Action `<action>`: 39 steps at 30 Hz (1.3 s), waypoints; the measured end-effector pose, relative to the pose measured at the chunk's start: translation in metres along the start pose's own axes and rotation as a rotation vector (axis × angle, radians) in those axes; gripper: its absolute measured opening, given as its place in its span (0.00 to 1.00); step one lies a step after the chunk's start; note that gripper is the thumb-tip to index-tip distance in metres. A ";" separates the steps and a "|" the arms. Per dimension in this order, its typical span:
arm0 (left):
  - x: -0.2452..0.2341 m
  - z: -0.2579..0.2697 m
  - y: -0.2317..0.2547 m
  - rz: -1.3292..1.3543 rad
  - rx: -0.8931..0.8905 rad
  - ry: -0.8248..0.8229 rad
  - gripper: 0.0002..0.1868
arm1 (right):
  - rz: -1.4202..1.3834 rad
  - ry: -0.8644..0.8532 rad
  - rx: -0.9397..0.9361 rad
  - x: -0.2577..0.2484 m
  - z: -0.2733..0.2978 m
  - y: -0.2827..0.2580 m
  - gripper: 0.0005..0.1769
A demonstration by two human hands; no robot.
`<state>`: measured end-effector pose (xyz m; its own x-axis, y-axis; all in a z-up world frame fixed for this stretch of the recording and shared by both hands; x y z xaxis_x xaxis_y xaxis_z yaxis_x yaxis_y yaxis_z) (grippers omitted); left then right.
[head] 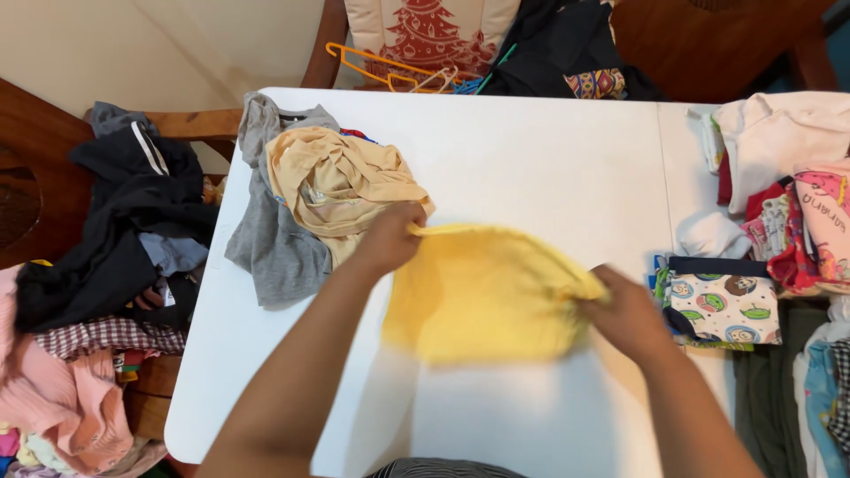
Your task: The person folds various small clothing items on a white table, including patterned shorts, a blue garment, a patterned top, a pink top, a white sock, a comic-print shirt, and a yellow shirt. Each item is smoothed and folded into a compact shape and placed into a growing stack on the right side of the table.
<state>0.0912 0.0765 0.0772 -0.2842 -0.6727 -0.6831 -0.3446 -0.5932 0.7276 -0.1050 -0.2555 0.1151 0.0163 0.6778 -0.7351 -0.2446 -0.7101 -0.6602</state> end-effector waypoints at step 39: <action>0.029 0.103 0.020 -0.303 -0.171 0.476 0.22 | 0.590 0.030 -0.443 0.171 -0.015 -0.065 0.36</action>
<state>-0.0163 0.0907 0.0656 0.2514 -0.5629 -0.7874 -0.1877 -0.8264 0.5309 -0.0718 -0.0964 0.0299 0.0312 0.1581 -0.9869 0.1938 -0.9696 -0.1492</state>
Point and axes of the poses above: each hand's wrist, its own z-axis away from the middle knuckle, its own x-axis out of the palm, y = z × x, the point moved 6 cm from there along -z, towards the middle knuckle, and after that the axes turned 8 degrees about -x, right-handed, at the moved point
